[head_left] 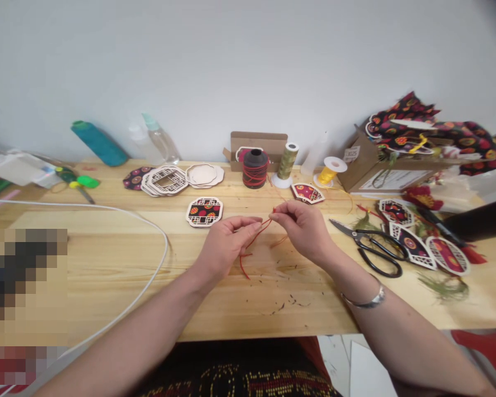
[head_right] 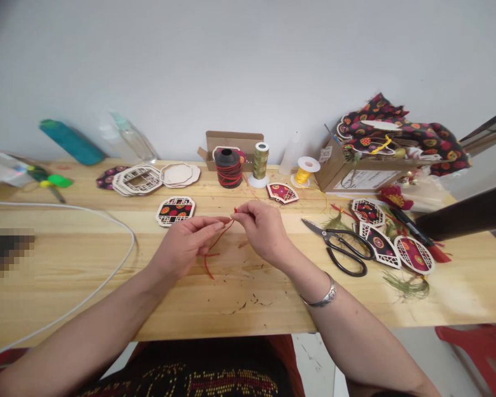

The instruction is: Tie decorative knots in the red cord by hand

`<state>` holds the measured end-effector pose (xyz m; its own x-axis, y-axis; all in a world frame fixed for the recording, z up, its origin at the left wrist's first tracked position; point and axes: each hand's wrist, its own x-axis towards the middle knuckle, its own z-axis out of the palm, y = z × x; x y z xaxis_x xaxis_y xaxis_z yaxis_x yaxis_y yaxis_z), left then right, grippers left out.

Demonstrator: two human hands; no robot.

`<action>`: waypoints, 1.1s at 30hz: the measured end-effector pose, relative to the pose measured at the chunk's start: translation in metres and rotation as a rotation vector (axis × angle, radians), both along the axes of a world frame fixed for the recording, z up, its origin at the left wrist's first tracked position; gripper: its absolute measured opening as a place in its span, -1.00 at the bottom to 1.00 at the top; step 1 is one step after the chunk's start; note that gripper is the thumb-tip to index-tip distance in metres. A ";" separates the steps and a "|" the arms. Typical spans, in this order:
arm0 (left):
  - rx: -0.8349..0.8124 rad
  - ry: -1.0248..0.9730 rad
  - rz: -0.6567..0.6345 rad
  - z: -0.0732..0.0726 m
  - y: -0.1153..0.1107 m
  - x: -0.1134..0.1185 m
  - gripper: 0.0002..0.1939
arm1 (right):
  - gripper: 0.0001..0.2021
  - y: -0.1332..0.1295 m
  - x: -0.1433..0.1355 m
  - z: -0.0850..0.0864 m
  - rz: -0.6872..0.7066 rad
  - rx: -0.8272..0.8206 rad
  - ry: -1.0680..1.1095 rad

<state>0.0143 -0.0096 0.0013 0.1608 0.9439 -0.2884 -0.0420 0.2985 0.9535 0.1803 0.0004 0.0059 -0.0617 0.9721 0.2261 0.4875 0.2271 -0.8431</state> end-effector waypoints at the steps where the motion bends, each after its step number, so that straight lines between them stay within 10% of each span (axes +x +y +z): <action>1: 0.022 0.026 0.008 0.000 0.000 0.000 -0.77 | -0.88 0.000 0.001 0.000 -0.017 0.025 -0.029; 25: 0.432 0.405 -0.231 -0.009 -0.006 0.002 -0.89 | -0.78 -0.004 -0.006 0.009 0.092 -0.366 0.550; 33: 0.683 0.469 0.214 -0.002 -0.004 -0.005 -0.90 | -0.80 -0.001 -0.001 0.003 0.080 -0.227 0.362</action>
<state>0.0092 -0.0134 -0.0007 -0.0344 0.9312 0.3629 0.4116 -0.3177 0.8542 0.1793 -0.0007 0.0087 -0.0946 0.9951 0.0284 0.1392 0.0414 -0.9894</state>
